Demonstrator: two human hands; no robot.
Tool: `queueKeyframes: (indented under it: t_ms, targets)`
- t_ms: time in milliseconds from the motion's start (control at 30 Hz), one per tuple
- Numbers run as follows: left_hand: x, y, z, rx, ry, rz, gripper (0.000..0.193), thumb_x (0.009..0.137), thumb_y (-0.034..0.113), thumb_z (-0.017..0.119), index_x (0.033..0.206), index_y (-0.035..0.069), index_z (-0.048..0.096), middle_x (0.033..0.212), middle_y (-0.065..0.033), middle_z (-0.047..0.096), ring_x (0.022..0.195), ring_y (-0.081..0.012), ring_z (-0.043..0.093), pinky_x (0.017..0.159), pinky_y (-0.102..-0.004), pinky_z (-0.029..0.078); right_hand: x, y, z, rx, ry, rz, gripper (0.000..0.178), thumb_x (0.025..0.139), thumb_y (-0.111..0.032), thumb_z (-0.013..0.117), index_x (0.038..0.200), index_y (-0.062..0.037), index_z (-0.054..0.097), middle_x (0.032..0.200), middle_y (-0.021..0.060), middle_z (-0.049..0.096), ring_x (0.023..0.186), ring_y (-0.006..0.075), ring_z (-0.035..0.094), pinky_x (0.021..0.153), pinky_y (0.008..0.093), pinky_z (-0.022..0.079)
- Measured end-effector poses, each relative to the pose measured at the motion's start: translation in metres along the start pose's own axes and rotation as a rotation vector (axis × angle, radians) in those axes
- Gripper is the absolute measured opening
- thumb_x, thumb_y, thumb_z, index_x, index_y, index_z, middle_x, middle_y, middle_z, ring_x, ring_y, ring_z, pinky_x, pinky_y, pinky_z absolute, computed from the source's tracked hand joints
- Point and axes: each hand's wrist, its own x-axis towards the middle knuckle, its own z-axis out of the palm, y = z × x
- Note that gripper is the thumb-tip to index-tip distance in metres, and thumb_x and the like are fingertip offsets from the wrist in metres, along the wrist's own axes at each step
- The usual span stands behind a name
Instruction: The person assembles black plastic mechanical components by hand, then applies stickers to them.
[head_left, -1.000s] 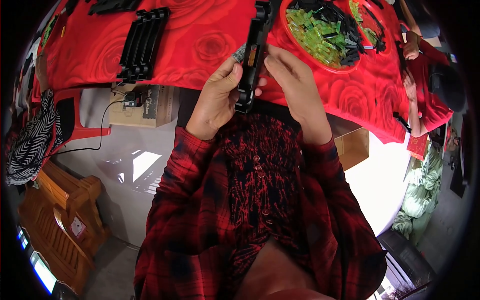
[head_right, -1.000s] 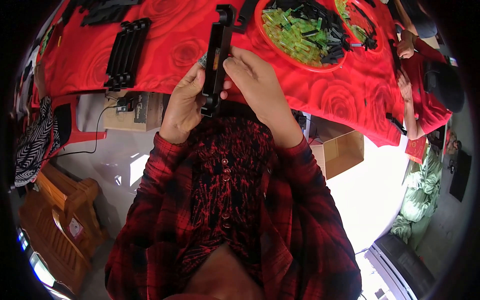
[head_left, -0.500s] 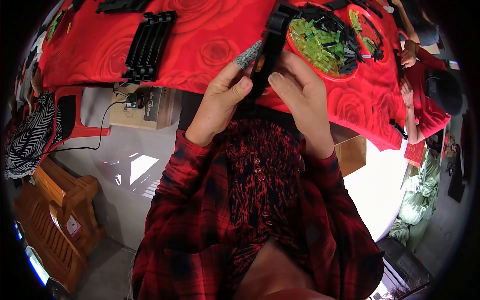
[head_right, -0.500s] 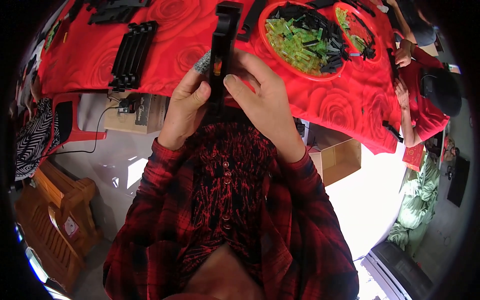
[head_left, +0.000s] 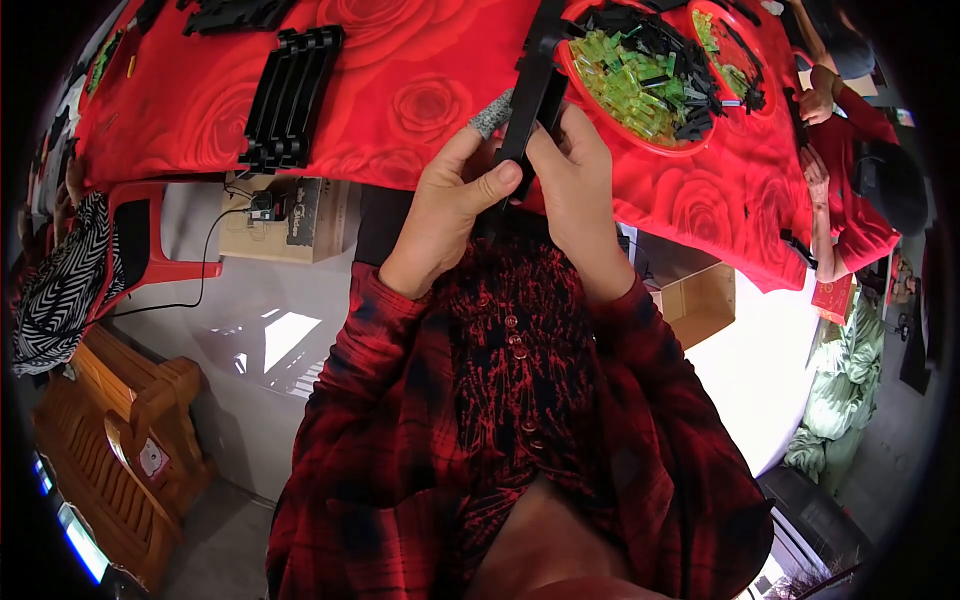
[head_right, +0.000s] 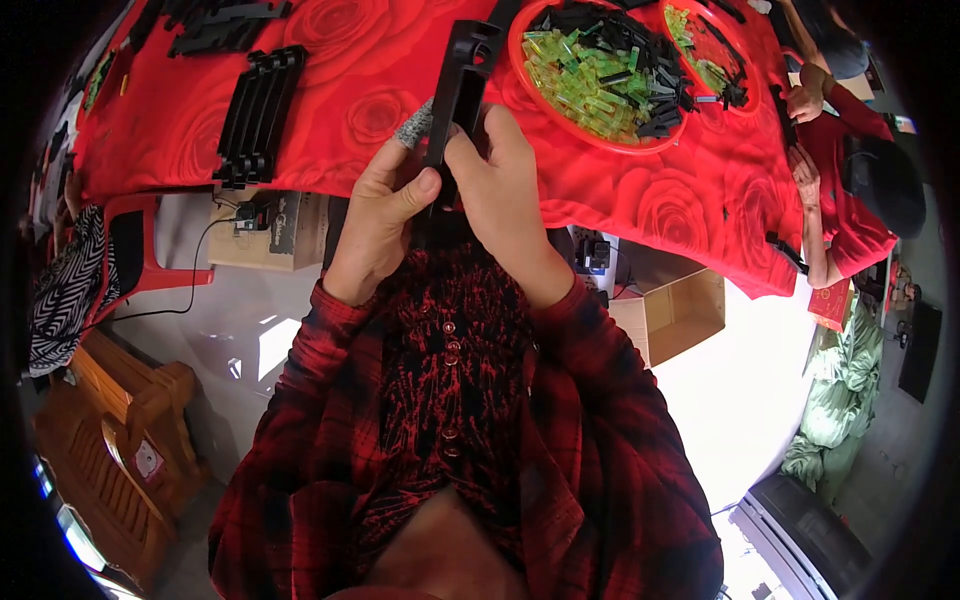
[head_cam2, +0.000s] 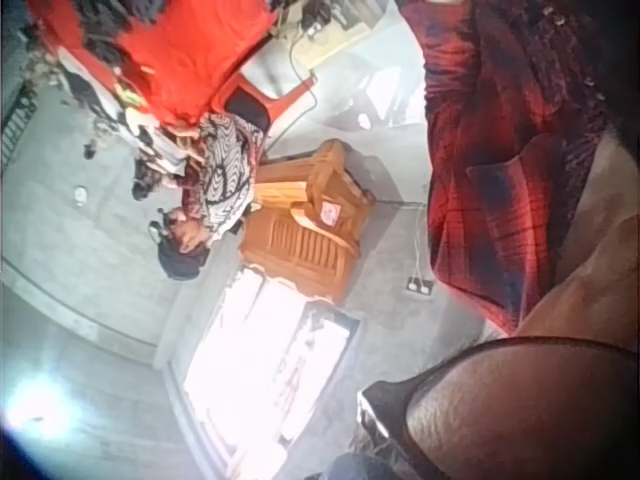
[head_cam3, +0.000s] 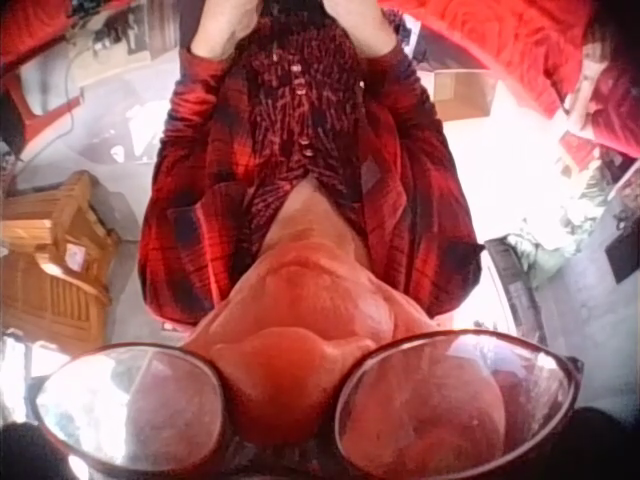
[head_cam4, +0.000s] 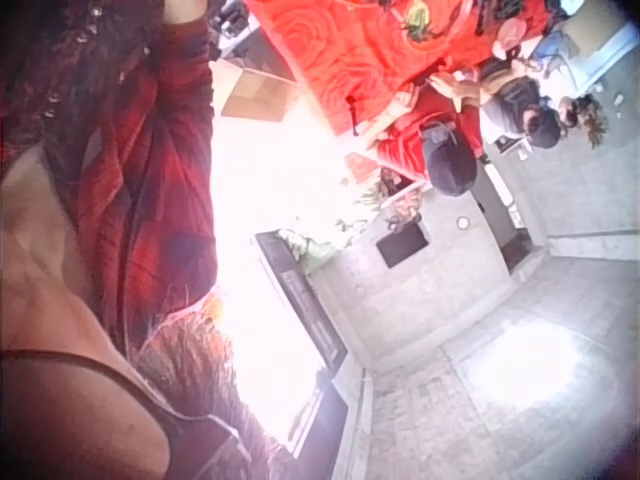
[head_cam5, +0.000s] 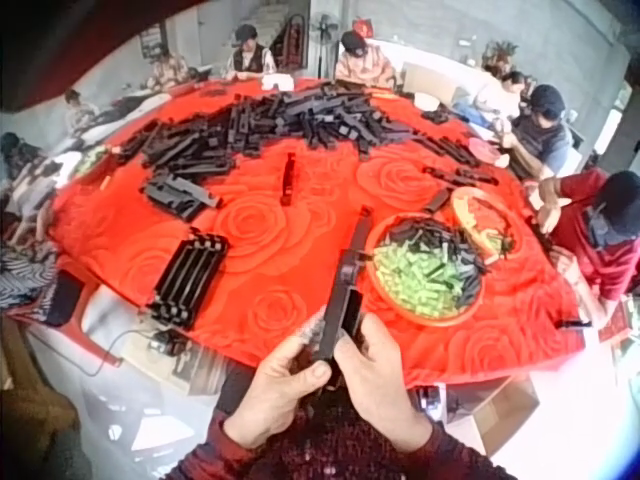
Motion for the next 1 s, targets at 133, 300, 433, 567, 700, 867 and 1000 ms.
queueKeyframes:
  t_ms: [133, 300, 433, 567, 700, 867, 1000]
  targets:
    - [-0.001, 0.003, 0.005, 0.117, 0.063, 0.064, 0.056, 0.089, 0.006, 0.075, 0.14, 0.006, 0.053, 0.115, 0.0019, 0.058, 0.104, -0.0069, 0.051, 0.087, -0.0222, 0.045, 0.003, 0.008, -0.008, 0.368, -0.132, 0.071, 0.021, 0.098, -0.004, 0.058, 0.118, 0.0031, 0.061, 0.112, 0.008, 0.067, 0.1, 0.0154, 0.064, 0.089, 0.0302, 0.051]
    - [-0.002, 0.009, 0.006, 0.825, 0.166, 0.337, 0.04, 0.076, 0.005, 0.082, 0.108, 0.001, 0.059, 0.091, -0.0038, 0.05, 0.089, -0.0182, 0.047, 0.081, -0.0315, 0.043, 0.005, 0.019, -0.022, 0.547, -0.223, 0.233, 0.032, 0.097, -0.007, 0.061, 0.128, 0.0012, 0.061, 0.119, 0.0088, 0.067, 0.105, 0.0193, 0.065, 0.095, 0.0351, 0.053]
    - [-0.004, 0.015, 0.01, 0.924, 0.174, 0.426, 0.038, 0.072, 0.005, 0.083, 0.098, 0.001, 0.056, 0.09, -0.0086, 0.051, 0.086, -0.0239, 0.049, 0.078, -0.0341, 0.043, 0.004, 0.019, -0.026, 0.576, -0.25, 0.33, 0.032, 0.098, -0.009, 0.061, 0.128, 0.001, 0.061, 0.12, 0.0095, 0.067, 0.107, 0.0204, 0.066, 0.094, 0.0377, 0.054]
    - [-0.007, 0.018, 0.012, 1.07, 0.195, 0.47, 0.038, 0.07, 0.003, 0.081, 0.098, 0.001, 0.055, 0.091, -0.0127, 0.052, 0.085, -0.0313, 0.052, 0.076, -0.0387, 0.045, 0.005, 0.021, -0.025, 0.605, -0.278, 0.34, 0.031, 0.097, -0.01, 0.063, 0.126, 0.0009, 0.063, 0.12, 0.0106, 0.067, 0.106, 0.0216, 0.066, 0.093, 0.0393, 0.055]
    - [-0.008, 0.015, 0.011, 1.142, 0.197, 0.501, 0.039, 0.069, 0.003, 0.081, 0.099, 0.001, 0.055, 0.091, -0.015, 0.053, 0.087, -0.0353, 0.054, 0.076, -0.0417, 0.045, 0.005, 0.026, -0.026, 0.642, -0.278, 0.349, 0.027, 0.096, -0.009, 0.065, 0.121, 0.001, 0.065, 0.118, 0.0109, 0.068, 0.106, 0.0224, 0.067, 0.094, 0.0391, 0.055]
    - [-0.01, 0.014, 0.012, 1.139, 0.222, 0.504, 0.041, 0.071, 0.003, 0.081, 0.103, 0.0, 0.056, 0.092, -0.0144, 0.054, 0.087, -0.0334, 0.055, 0.076, -0.0408, 0.046, 0.005, 0.032, -0.03, 0.655, -0.296, 0.379, 0.026, 0.096, -0.008, 0.064, 0.121, 0.002, 0.064, 0.116, 0.0116, 0.068, 0.107, 0.0229, 0.066, 0.096, 0.0394, 0.053]
    - [-0.006, 0.007, 0.008, 0.595, 0.23, 0.266, 0.048, 0.08, 0.003, 0.078, 0.124, 0.0, 0.058, 0.095, -0.006, 0.058, 0.087, -0.0179, 0.059, 0.078, -0.031, 0.048, 0.004, 0.029, -0.027, 0.555, -0.252, 0.311, 0.02, 0.097, -0.01, 0.064, 0.115, 0.0006, 0.067, 0.109, 0.0062, 0.069, 0.101, 0.0157, 0.065, 0.092, 0.0318, 0.052]
